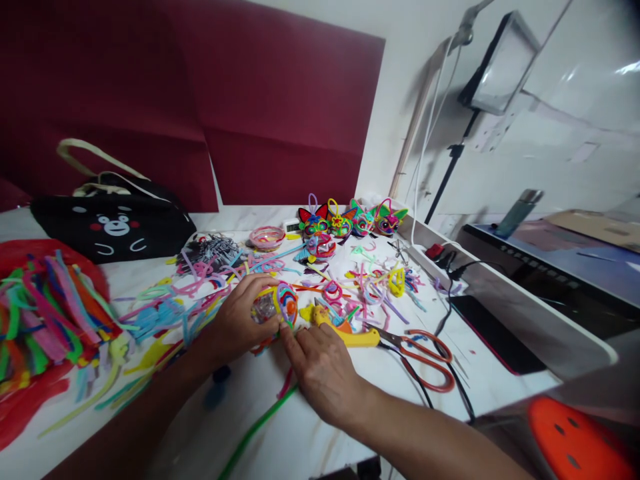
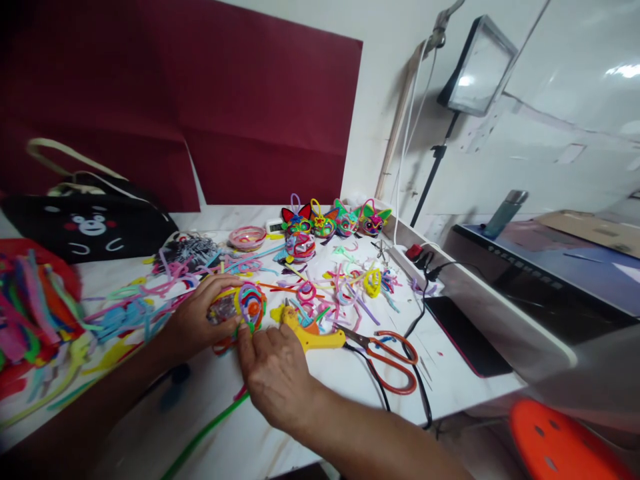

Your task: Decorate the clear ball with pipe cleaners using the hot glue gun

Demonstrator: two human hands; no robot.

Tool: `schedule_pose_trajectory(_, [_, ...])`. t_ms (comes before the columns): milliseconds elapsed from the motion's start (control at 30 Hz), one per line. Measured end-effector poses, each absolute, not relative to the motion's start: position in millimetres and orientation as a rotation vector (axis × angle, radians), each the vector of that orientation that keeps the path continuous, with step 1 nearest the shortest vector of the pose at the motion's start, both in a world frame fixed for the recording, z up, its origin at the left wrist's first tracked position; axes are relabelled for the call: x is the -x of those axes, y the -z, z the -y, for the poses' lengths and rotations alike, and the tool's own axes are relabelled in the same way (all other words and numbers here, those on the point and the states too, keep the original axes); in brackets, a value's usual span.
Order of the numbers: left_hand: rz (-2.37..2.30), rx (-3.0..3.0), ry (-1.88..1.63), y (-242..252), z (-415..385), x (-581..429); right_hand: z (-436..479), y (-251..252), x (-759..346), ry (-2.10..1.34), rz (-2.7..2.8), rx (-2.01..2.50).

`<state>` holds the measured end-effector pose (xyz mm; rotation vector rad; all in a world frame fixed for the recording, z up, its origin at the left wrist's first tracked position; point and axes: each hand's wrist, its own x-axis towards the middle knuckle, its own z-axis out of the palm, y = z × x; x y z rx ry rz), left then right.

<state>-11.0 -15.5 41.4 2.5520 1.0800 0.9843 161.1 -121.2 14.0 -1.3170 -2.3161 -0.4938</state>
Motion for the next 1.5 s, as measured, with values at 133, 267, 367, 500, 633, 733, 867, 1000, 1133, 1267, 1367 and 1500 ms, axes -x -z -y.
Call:
schedule_pose_trajectory(133, [-1.104, -2.502, -0.957, -46, 15, 10, 121, -17, -162, 0.376, 2.314, 1.351])
schedule_pose_trajectory(267, [-1.16, -2.4, -0.899, -49, 11, 13, 131, -36, -168, 0.184, 2.286, 1.381])
schedule_pose_trajectory(367, [-1.141, -2.318, -0.851, -49, 3, 17, 141, -55, -181, 0.076, 2.253, 1.391])
schedule_pose_trajectory(500, [-1.046, -2.2, -0.728, -52, -10, 22, 145, -69, -207, -0.007, 2.266, 1.4])
schedule_pose_trajectory(633, [-1.008, -2.236, -0.7, -58, -19, 23, 147, -67, -238, -0.042, 2.302, 1.483])
schedule_pose_trajectory(733, [-0.987, -2.282, -0.703, -62, -23, 25, 154, -58, -260, -0.025, 2.306, 1.655])
schedule_pose_trajectory(867, [-0.959, -2.271, -0.694, -62, -28, 27, 167, -41, -281, -0.037, 2.28, 1.895])
schedule_pose_trajectory(1000, [-0.92, -2.247, -0.691, -59, -33, 29, 172, -28, -287, -0.14, 2.259, 2.024])
schedule_pose_trajectory(1133, [-0.909, -2.201, -0.692, -57, -36, 30, 168, -24, -286, -0.194, 2.19, 2.074])
schedule_pose_trajectory(1267, [-0.909, -2.184, -0.712, -54, -37, 33, 162, -22, -284, -0.2, 2.226, 2.009])
schedule_pose_trajectory(1367, [-0.914, -2.186, -0.734, -53, -37, 34, 159, -22, -282, -0.014, 2.254, 1.956])
schedule_pose_trajectory(1500, [-0.901, -2.185, -0.746, -54, -36, 33, 149, -24, -275, 0.142, 2.376, 1.721])
